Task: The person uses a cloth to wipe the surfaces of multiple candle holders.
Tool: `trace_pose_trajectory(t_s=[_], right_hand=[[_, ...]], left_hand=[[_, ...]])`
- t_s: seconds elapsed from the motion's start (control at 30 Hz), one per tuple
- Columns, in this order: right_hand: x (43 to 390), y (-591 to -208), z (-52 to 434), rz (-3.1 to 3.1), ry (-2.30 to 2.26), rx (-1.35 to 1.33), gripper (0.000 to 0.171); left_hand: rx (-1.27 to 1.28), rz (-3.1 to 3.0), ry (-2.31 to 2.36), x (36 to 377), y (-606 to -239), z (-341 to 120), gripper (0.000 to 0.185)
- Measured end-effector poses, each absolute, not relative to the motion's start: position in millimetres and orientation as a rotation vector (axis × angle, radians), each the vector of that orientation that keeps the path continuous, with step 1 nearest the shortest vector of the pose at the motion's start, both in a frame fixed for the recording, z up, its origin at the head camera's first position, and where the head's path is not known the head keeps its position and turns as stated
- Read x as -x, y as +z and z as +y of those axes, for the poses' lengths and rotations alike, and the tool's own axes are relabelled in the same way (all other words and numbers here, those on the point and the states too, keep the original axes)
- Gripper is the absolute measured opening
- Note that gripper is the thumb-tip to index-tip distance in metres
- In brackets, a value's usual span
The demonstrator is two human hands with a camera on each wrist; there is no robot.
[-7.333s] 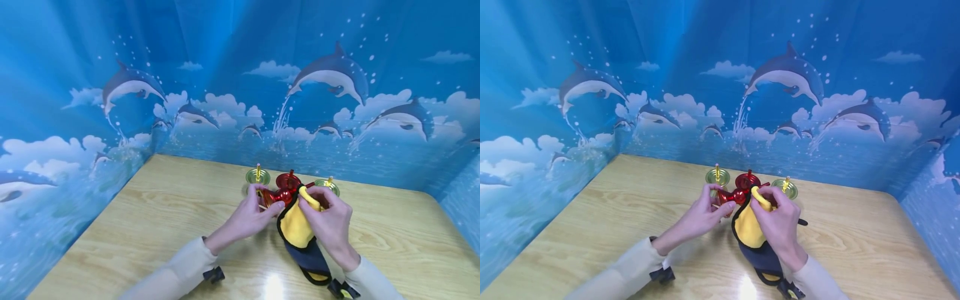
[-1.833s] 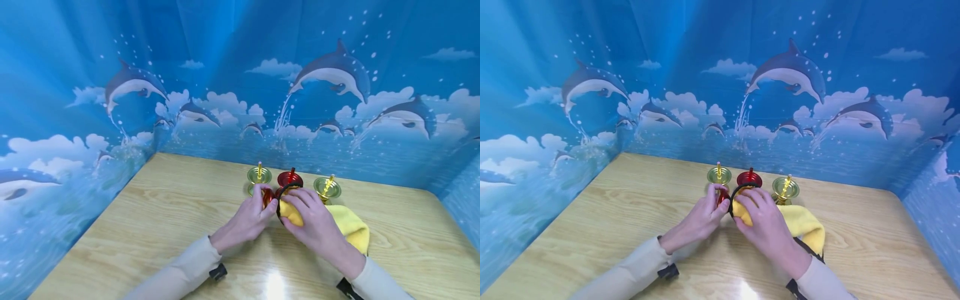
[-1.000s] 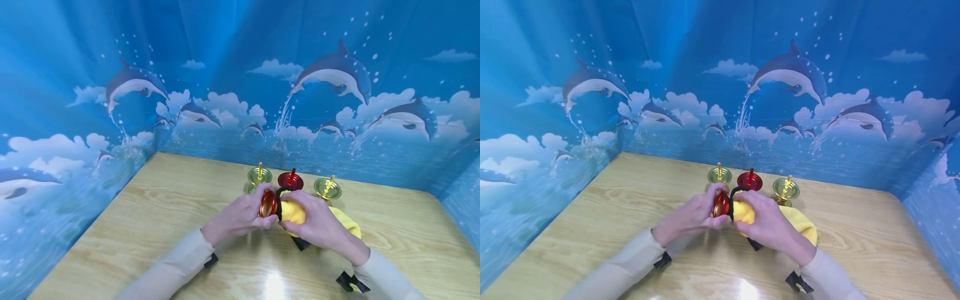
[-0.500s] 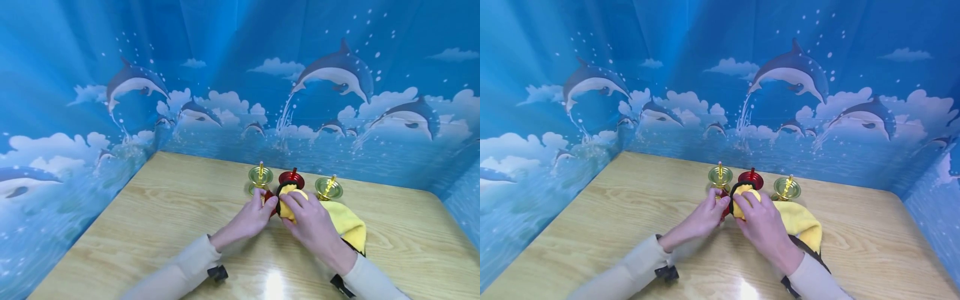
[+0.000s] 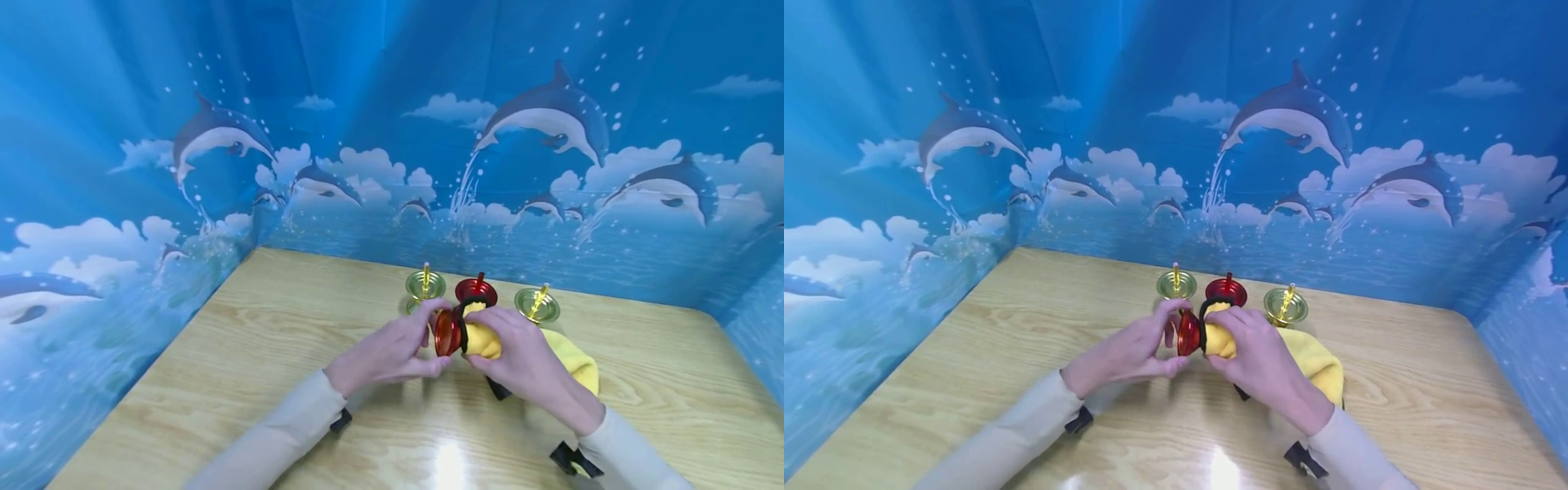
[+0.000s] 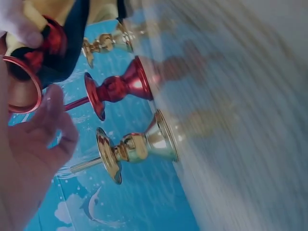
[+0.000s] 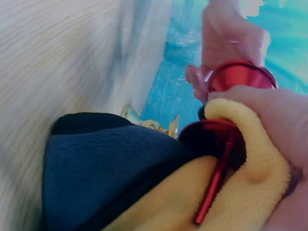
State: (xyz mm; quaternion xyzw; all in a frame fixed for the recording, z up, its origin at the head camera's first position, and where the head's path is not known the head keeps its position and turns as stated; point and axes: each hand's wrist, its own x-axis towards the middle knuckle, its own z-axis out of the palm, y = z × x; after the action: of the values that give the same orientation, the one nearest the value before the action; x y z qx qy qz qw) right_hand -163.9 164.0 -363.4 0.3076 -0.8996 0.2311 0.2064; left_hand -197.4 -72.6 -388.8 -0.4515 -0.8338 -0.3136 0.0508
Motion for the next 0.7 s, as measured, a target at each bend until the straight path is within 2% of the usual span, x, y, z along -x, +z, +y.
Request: trace_pose_trajectory(t_s=[0.23, 0.47, 0.7], right_hand=[[159, -360, 159, -2.548, 0.692, -0.860, 0.053], [152, -358, 154, -2.448, 0.575, -0.824, 0.056], [156, -361, 150, -2.282, 0.383, -0.816, 0.059]], left_hand=[[1.387, -2.368, -0.787, 198, -393, -68, 0.073], [1.224, -2.409, -1.066, 191, -393, -61, 0.060], [0.826, -2.564, -1.558, 180, -382, -47, 0.082]])
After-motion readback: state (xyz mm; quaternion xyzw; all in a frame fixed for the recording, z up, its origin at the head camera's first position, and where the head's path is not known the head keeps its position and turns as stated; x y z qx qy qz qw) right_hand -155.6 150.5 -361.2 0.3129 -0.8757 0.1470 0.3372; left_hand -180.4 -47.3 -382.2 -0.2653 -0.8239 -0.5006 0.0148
